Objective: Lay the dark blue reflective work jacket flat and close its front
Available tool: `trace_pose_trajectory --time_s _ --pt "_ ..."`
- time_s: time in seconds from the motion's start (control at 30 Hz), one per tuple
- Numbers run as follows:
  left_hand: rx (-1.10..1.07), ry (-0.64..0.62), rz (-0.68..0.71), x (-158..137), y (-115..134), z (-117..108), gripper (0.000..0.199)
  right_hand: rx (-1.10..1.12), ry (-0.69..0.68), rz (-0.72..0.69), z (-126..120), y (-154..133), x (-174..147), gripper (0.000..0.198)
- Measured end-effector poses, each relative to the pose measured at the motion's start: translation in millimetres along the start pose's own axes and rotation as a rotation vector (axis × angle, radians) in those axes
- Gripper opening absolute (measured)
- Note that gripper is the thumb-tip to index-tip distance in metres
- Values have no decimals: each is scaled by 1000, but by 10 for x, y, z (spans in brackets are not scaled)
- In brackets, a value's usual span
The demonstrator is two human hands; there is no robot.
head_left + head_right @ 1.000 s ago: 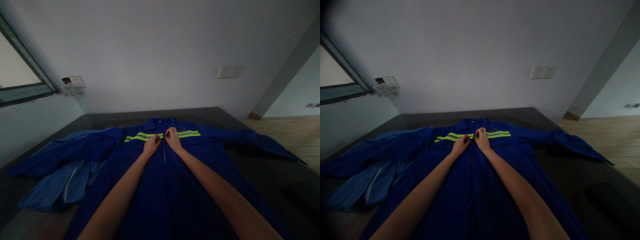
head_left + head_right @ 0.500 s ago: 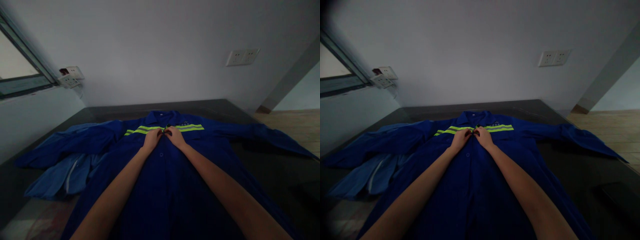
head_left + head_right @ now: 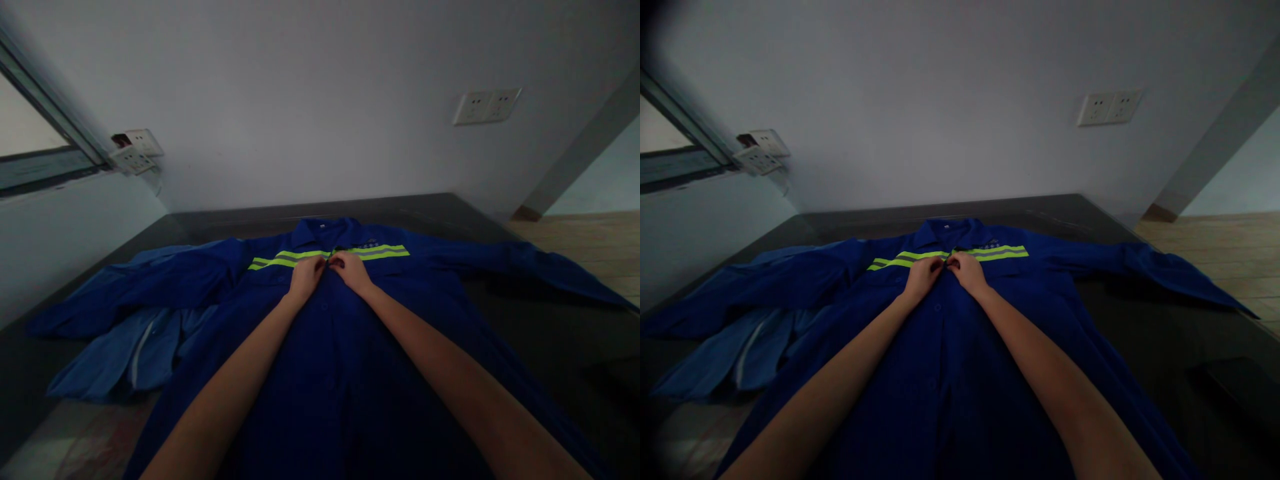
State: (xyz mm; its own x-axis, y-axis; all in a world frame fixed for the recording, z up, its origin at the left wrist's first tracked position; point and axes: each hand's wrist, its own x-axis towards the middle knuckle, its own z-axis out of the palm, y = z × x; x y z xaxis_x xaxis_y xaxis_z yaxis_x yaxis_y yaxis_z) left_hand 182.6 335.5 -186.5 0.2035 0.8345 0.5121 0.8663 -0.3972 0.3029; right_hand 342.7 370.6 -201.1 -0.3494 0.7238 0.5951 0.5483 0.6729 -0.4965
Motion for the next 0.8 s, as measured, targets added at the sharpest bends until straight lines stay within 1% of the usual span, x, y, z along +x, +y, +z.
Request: trace_pose_trajectory --time_s 0.23,0.4,0.47,0.67,0.8 --pt "-68 11 -54 -36 27 -5 15 -90 -32 -4 0 -35 2 4" --pt "-126 43 -92 -64 64 -1 21 -150 -46 0 -23 -103 -26 6" --pt "-134 48 -99 -73 73 4 18 -161 -46 -2 -34 -132 -39 8" --pt "-84 72 -107 -70 86 9 8 -122 -21 19 -44 -132 -44 10" --pt "-51 81 -91 -57 85 1 9 -52 5 31 -37 -76 -25 11"
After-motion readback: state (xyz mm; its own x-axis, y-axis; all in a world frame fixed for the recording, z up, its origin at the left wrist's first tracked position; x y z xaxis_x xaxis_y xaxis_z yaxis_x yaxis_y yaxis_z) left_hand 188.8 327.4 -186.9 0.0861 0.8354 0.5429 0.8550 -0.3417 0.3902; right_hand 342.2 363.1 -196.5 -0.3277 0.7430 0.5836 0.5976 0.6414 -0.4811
